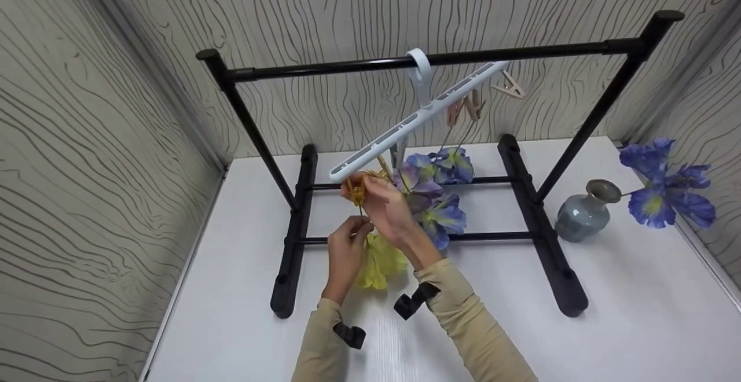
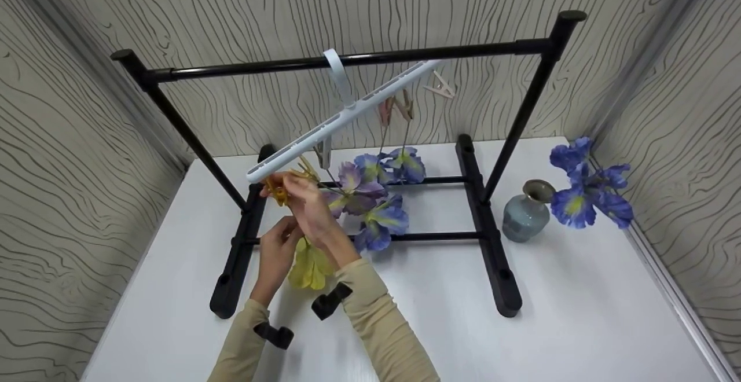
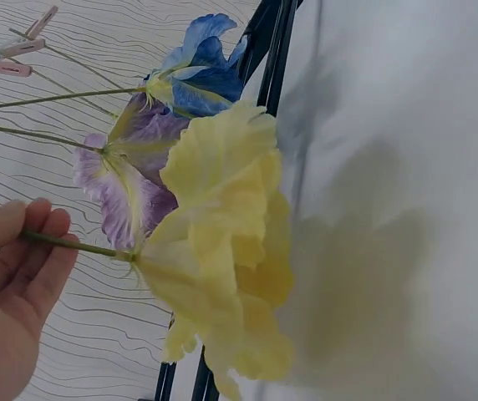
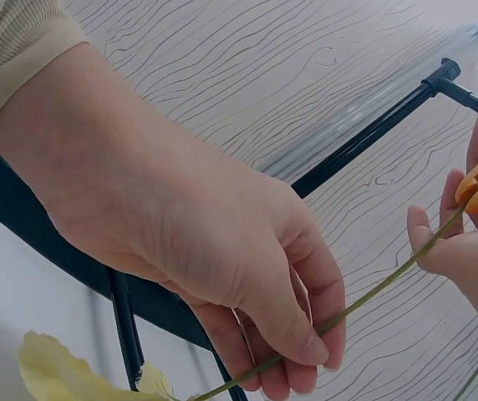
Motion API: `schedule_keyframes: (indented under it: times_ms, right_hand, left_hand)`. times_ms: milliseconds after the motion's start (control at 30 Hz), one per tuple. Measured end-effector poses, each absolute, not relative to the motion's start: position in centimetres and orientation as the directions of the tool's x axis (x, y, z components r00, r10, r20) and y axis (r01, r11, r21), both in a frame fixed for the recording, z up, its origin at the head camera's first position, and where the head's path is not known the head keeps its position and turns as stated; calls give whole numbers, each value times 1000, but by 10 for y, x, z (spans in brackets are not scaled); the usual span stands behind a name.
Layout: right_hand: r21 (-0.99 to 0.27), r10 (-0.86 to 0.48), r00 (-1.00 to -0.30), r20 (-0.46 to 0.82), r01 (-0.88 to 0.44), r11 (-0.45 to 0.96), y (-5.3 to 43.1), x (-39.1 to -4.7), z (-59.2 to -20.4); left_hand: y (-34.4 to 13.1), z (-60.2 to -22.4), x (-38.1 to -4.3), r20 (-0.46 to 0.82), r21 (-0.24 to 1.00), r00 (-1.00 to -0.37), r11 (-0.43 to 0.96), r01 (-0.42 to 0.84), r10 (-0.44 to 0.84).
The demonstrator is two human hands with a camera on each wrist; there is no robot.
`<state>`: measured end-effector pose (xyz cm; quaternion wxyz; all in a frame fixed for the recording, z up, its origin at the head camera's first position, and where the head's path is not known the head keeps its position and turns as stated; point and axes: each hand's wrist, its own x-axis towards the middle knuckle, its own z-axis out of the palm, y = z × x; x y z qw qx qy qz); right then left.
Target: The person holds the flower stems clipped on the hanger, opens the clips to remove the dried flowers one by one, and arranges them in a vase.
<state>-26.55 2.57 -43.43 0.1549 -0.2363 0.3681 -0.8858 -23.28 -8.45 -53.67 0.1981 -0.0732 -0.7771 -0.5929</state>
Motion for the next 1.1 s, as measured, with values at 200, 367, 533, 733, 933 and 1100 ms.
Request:
schedule_keyframes:
  times_ms: [200, 367, 533, 733, 933, 1100]
  right_hand:
    - [-720, -428, -853, 298, 94, -688, 24, -267, -436]
    - [-703, -420, -868, 266, 123, -700, 25, -270, -437]
    - [-716, -424, -876, 229, 143, -683, 26, -272, -439]
    - [-788, -430, -883, 190, 124, -603, 28, -272, -438]
    - [-873, -438, -893, 100, 133, -470, 29, -268, -431]
    - [-930, -491, -871, 6, 176, -323, 38, -263, -424]
  left_hand:
    - [-85, -540, -232, 412, 881, -904, 303, 362, -116]
    - [-87, -543, -226, 410, 889, -903, 279, 364, -129]
    - [-92, -542, -218, 421, 896, -891, 232, 380, -170]
    - [-94, -535, -208, 470, 874, -866, 229, 430, -171]
    - [-95, -534, -206, 489, 860, -858, 255, 443, -159]
    - [-97, -536, -205, 522, 833, -840, 300, 465, -147]
